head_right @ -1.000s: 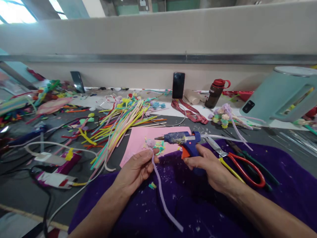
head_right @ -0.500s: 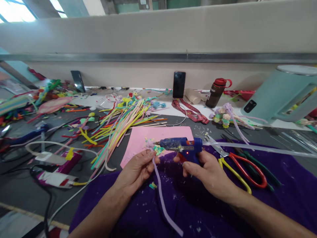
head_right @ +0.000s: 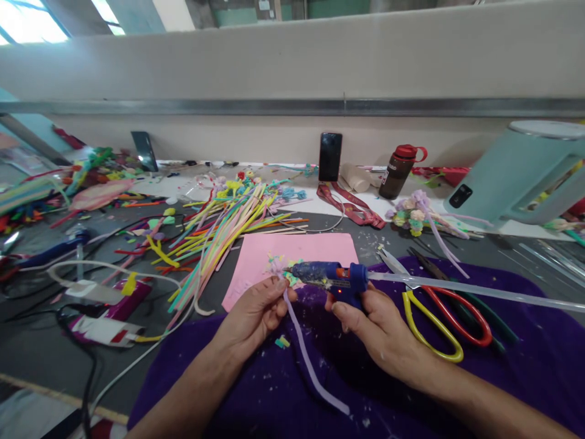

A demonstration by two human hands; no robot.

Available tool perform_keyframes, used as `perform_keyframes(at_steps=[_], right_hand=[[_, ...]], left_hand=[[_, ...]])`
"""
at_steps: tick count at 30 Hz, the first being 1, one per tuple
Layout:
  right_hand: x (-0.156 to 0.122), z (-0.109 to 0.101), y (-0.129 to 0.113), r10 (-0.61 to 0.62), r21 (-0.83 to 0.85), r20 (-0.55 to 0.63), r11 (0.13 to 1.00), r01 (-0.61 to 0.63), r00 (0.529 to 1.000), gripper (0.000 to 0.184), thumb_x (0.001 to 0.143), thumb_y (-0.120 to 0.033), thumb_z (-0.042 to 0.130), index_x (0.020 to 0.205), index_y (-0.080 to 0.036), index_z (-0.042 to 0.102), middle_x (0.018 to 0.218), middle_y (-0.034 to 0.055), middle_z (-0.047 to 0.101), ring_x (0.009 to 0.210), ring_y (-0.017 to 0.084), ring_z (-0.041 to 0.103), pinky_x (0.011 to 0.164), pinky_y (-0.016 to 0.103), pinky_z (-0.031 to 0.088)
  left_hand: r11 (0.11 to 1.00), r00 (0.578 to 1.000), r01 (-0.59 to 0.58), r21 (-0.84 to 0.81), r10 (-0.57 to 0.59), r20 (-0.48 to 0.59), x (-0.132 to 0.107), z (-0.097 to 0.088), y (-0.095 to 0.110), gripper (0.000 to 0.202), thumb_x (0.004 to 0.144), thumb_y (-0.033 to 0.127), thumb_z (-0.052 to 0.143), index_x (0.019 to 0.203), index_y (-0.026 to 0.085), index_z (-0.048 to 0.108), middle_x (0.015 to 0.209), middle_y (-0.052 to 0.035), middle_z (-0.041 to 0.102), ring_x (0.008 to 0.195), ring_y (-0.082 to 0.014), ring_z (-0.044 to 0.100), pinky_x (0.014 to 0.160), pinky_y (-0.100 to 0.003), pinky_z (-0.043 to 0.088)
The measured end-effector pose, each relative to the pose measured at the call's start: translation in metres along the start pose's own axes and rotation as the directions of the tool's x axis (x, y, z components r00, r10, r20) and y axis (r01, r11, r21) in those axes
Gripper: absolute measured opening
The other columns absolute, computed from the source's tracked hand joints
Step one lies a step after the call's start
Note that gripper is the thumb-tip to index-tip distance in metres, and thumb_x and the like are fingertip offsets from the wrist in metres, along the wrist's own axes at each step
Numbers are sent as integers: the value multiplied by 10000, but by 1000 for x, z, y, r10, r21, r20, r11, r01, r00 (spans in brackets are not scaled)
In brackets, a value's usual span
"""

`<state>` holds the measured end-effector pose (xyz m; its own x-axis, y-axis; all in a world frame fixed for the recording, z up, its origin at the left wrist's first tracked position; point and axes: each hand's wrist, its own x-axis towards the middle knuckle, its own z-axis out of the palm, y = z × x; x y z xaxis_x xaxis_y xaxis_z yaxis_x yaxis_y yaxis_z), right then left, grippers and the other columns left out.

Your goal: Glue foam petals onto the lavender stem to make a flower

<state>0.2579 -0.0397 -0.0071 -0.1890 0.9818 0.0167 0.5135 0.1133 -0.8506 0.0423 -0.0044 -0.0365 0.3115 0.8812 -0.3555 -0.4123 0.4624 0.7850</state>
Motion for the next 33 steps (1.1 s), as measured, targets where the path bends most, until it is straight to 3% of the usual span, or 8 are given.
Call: perform_keyframes(at_steps=[10, 19, 33], right_hand=[[0, 2, 1, -178, -164, -22, 971, 172, 984, 354, 870, -403, 438, 595, -214, 557, 633, 14, 603, 584, 159, 537, 565, 250, 427], [-1, 3, 7, -202, -301, -36, 936, 182, 979, 421, 881, -431, 425, 556, -211, 578, 519, 6, 551, 558, 160, 531, 631, 262, 455], [0, 4, 8, -252, -320, 6, 916, 240, 968, 401, 894, -409, 413, 628, -194, 624, 668, 34, 625, 646, 171, 575, 668, 275, 459]], left_hand=[[999, 1000, 17, 43, -18, 3, -2, 3, 2, 232, 768, 314, 629, 716, 88, 624, 497, 1, 596, 312, -16, 470, 302, -79, 352], [997, 1000, 18, 78, -18, 3, -2, 5, 2, 236, 764, 323, 629, 706, 96, 614, 484, 4, 591, 296, -19, 460, 297, -85, 346], [995, 1000, 15, 99, -17, 26, -2, 5, 2, 252, 770, 342, 619, 706, 98, 615, 492, 2, 596, 312, -23, 469, 304, -86, 365]])
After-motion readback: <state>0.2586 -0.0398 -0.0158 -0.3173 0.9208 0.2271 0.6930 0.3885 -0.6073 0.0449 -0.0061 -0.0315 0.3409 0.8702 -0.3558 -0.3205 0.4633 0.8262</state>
